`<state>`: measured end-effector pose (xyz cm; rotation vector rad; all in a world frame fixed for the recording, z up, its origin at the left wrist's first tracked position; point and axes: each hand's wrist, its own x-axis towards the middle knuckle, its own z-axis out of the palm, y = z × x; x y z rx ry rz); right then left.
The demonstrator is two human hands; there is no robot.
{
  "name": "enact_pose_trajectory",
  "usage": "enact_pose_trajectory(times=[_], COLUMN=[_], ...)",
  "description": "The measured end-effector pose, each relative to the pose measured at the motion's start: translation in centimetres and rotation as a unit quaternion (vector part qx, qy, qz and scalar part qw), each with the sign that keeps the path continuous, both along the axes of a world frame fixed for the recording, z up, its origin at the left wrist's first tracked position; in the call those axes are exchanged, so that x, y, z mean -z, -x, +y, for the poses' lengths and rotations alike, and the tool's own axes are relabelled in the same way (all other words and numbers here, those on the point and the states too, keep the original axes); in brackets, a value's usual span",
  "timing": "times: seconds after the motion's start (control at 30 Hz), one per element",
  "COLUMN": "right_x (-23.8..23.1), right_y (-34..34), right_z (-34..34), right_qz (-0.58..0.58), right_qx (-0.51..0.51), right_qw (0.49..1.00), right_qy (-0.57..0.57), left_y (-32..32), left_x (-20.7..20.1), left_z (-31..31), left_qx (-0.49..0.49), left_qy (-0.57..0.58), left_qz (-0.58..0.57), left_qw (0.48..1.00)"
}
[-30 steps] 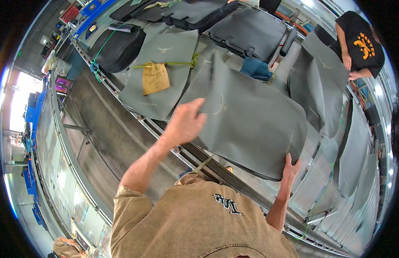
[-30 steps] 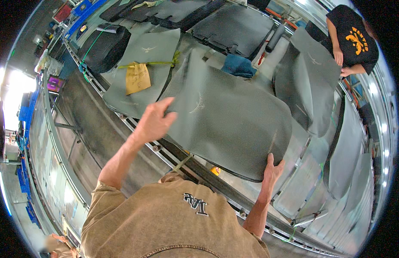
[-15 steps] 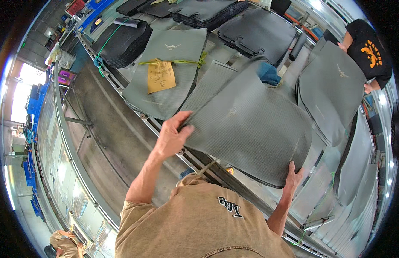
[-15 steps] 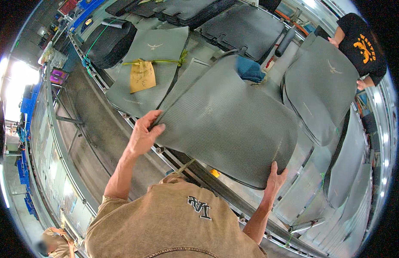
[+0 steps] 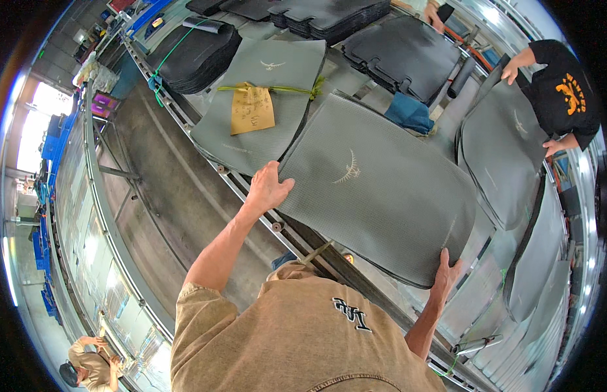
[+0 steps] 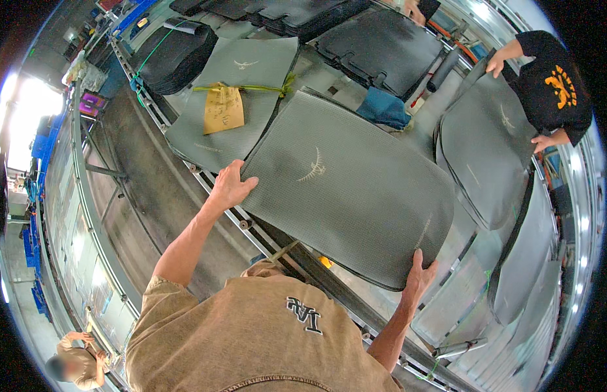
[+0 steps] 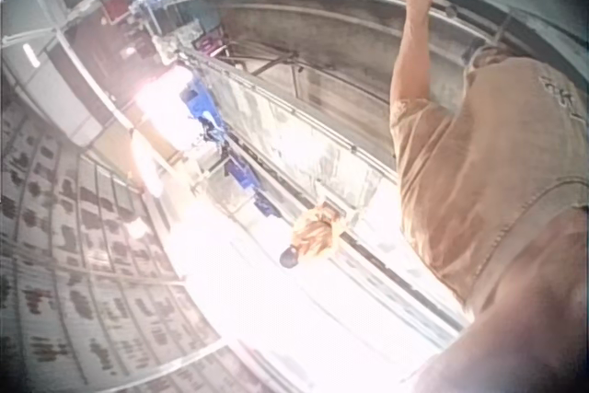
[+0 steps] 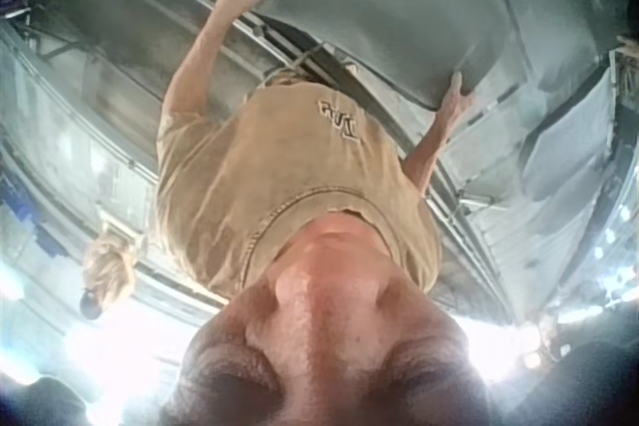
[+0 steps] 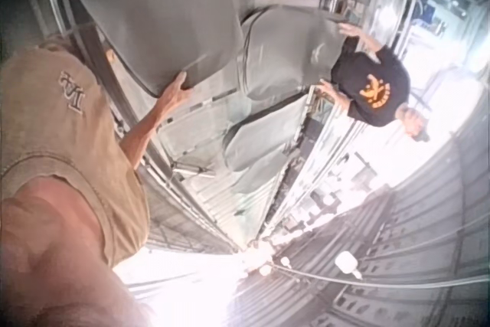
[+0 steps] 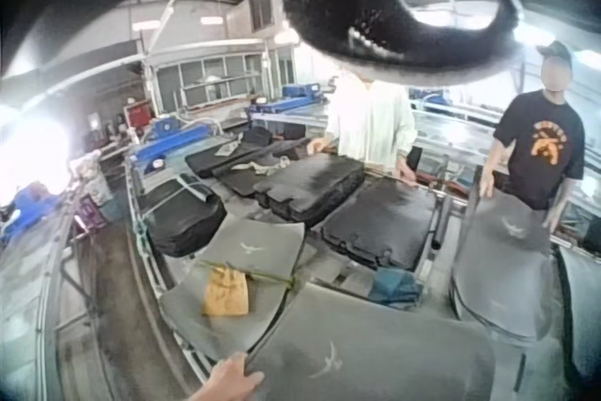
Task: The person folds black laptop sleeves on a conveyor belt, aligns edges, and secures them with green plastic ties. The person repeats this process for multiple sleeves, stacking the finished bundles on the belt.
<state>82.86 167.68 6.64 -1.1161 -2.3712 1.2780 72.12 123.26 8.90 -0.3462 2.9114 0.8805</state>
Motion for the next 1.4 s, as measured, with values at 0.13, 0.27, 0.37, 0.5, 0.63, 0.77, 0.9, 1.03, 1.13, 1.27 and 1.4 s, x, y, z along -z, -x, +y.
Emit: enact_pose_trajectory(times=[0.13,0.27,0.37,0.5,0.63,0.77,0.9,1.03,1.13,1.27,1.4], right_x=[0.7,-0.1,0.6,1.1,0.9,0.5,0.1,0.4,0.0,0.8,0.1], right_y=[-0.1,0.1,-0.1,-0.3,-0.2,0.0,0.2,0.2,0.5,0.1,0.2], right_z=[0.9,0.9,1.3,1.5,1.1,0.8,0.4,0.6,0.1,0.7,0.7], right_qz=[-0.052,-0.054,-0.068,-0.072,-0.054,-0.042,-0.057,-0.05,-0.019,0.036,-0.023], right_qx=[-0.005,-0.031,-0.016,-0.006,-0.008,-0.02,-0.002,-0.008,-0.013,-0.029,-0.021], right_qw=[0.999,0.996,0.996,0.996,0.997,0.997,0.998,0.998,1.0,0.998,0.999], right_qy=[0.004,0.063,0.053,0.049,0.06,0.065,-0.018,-0.045,-0.02,0.03,0.041], left_y=[1.6,3.2,3.6,4.9,5.5,4.8,6.2,7.5,6.9,5.9,5.8], left_x=[-0.5,0.6,-0.2,-1.3,-1.2,0.1,-7.4,-13.5,-17.5,-19.3,-16.9], left_z=[-0.4,-1.9,-1.6,-2.0,-1.7,-1.5,2.2,7.7,10.9,11.3,6.8], left_qx=[-0.023,-0.043,-0.025,0.024,0.06,0.094,0.178,0.25,0.287,0.317,0.298], left_qy=[-0.003,-0.079,-0.033,-0.198,-0.174,-0.103,-0.199,-0.24,-0.277,-0.365,-0.319], left_qz=[-0.042,-0.086,-0.073,-0.157,-0.179,-0.1,-0.105,0.004,0.041,0.041,0.021], left_qw=[0.999,0.992,0.996,0.967,0.967,0.985,0.958,0.938,0.916,0.874,0.899])
